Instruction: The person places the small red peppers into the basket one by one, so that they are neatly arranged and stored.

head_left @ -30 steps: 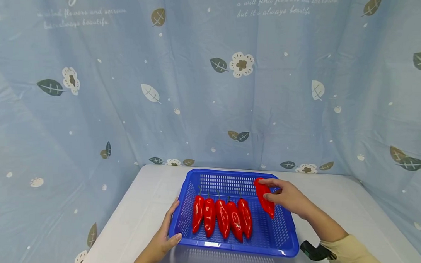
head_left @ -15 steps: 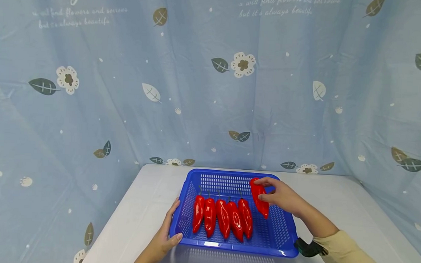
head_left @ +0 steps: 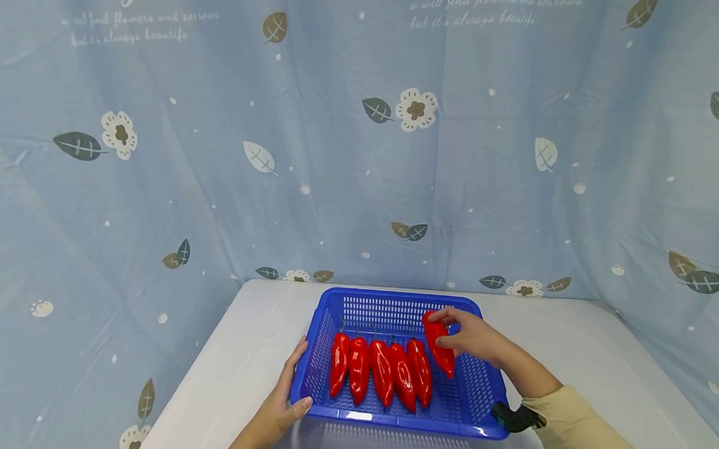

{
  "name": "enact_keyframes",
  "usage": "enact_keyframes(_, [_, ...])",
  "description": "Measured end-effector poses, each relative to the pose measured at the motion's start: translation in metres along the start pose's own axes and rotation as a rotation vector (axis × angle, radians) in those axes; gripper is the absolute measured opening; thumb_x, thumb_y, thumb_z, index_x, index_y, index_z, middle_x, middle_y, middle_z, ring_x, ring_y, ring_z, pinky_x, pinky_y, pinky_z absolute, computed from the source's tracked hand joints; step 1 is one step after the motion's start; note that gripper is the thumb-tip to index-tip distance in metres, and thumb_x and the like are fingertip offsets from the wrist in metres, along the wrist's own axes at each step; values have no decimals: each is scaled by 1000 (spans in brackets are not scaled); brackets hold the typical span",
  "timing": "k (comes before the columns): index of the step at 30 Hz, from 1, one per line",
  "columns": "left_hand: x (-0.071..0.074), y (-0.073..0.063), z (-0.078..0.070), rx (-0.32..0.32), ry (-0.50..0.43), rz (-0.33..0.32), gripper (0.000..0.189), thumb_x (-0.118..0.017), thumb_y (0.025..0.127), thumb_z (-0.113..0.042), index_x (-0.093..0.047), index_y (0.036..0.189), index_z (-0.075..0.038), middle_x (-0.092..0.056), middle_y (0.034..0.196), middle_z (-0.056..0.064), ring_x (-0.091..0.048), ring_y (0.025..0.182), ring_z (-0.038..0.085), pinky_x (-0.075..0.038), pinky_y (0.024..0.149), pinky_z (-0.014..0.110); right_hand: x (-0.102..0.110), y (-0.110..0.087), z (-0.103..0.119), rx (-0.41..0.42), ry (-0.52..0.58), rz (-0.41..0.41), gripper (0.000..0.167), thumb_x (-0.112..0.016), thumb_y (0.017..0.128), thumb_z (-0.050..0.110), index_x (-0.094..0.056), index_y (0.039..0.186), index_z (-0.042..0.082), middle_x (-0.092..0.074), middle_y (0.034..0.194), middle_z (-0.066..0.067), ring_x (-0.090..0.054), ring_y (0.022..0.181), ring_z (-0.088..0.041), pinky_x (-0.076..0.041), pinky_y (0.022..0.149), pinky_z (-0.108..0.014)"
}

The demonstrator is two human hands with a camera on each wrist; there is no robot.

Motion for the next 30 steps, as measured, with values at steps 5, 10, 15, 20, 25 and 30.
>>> enact_keyframes(5, [0,0,0,-3,-5,2,94,-64,88,-27,-8,164,-32,4,170,15,-4,151,54,-22,106,79,-7,2,-2,-24,-23,13,42,-77,85,5,-64,125,7,-60,119,-15,-65,90,-24,-62,69,-38])
enact_keyframes(10, [0,-1,0,-5,6,-2,94,-64,88,-28,-8,164,-32,4,171,14,-4,151,54,-23,105,79,-9,3,-3,-42,-75,9,39,-76,84,4,-65,121,6,-61,113,-13,-64,86,-23,-62,67,-38])
enact_keyframes(15, [0,-2,-2,-10,11,-1,93,-63,89,-27,-8,163,-33,4,171,13,-5,151,54,-22,105,80,-11,3,-5,-60,-93,14,39,-76,83,2,-64,120,6,-61,112,-14,-65,84,-23,-62,68,-40])
enact_keyframes(20, [0,-2,-1,-11,10,-5,93,-63,89,-27,-8,164,-32,3,171,14,-5,151,53,-21,105,80,-17,6,-6,-70,-90,50,39,-76,83,1,-63,120,3,-62,111,-15,-66,81,-23,-62,66,-39])
enact_keyframes(25, [0,-2,0,-18,5,-3,93,-63,89,-27,-8,164,-31,3,171,14,-5,151,54,-22,105,80,-23,10,-11,-100,-100,77,39,-74,83,0,-63,120,3,-62,109,-14,-66,81,-23,-62,66,-40])
enact_keyframes(30, [0,-1,1,-12,1,0,92,-63,89,-27,-9,163,-33,3,171,12,-5,151,53,-24,105,80,-27,12,-13,-132,-131,76,41,-74,81,-2,-63,120,2,-63,107,-12,-65,81,-23,-62,68,-40])
Point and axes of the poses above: each hand's wrist, its own y-axis towards the middle knuckle, its own x-axis out of the back of the hand, z = x × y, the point moved 9 cm from there along y, towards the middle knuckle
